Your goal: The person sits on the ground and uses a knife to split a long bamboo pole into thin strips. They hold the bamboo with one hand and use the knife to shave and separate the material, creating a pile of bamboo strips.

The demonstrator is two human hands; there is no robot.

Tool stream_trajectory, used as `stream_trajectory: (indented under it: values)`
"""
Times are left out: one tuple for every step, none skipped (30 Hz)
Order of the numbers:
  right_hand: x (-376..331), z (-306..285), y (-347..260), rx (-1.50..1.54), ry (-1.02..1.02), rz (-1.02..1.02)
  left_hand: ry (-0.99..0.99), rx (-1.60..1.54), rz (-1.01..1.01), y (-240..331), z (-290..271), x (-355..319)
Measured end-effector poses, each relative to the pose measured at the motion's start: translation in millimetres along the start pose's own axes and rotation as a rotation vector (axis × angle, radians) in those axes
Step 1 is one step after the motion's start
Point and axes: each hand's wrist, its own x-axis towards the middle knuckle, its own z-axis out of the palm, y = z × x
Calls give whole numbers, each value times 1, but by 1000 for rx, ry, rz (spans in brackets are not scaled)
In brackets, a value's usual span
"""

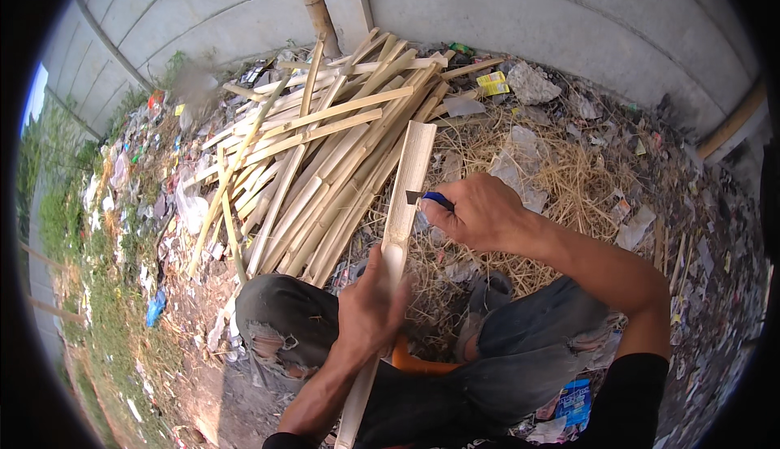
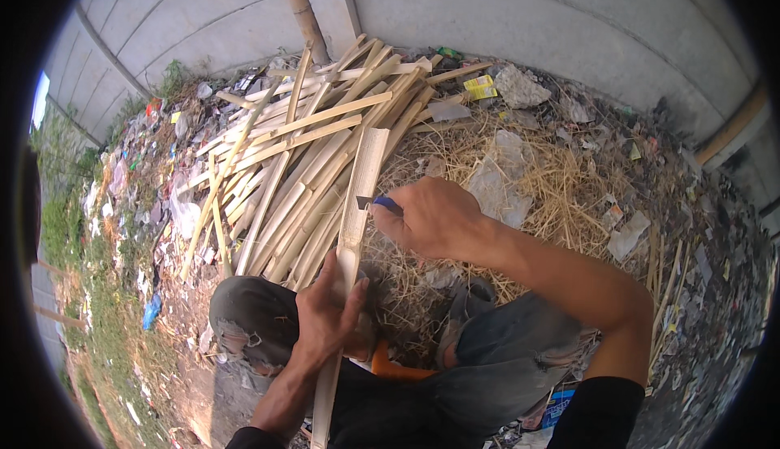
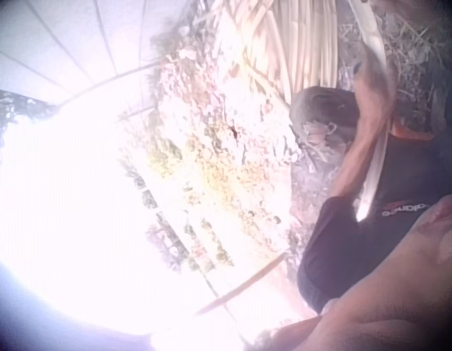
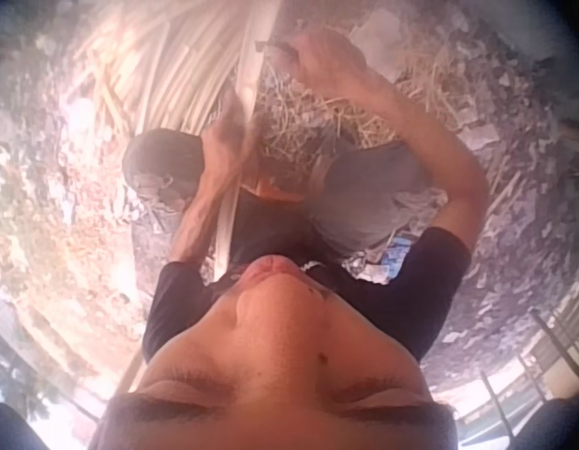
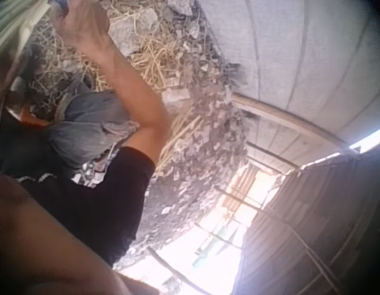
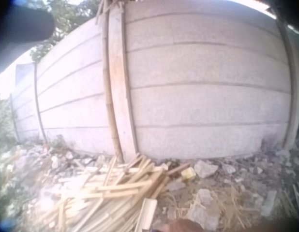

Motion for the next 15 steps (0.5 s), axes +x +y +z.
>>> stream_trajectory:
  values:
    - [8,-10,-2,24,22,40,21,-3,47,-4,0,0]
    - [15,-19,-2,45,41,81,41,-9,93,-7,2,0]
    - [18,-24,0,12,56,98,62,-16,139,-10,3,0]
    - [13,-16,0,52,19,68,63,3,141,-10,4,2]
    - [3,-1,-1,91,-15,39,64,22,146,-11,4,5]
    - [-4,10,-3,130,-49,11,65,41,152,-10,4,7]
    - [-7,17,-7,139,-68,-46,70,7,124,-8,2,6]
    - [-6,18,-8,155,-61,-55,74,-28,98,-4,0,4]
    - [-5,18,-9,171,-54,-64,78,-63,71,-2,-1,3]
    - [-4,18,-10,185,-53,-77,84,-68,82,-4,0,3]
    - [-5,18,-10,171,-48,-79,90,-73,94,-7,2,4]
    - [-6,18,-10,158,-43,-81,96,-78,106,-9,3,4]
    - [-5,18,-11,146,-36,-83,96,-45,114,-9,3,4]
    - [-4,16,-13,175,-75,-75,96,-12,122,-10,3,4]
    - [-2,13,-15,203,-114,-67,96,21,130,-11,2,4]
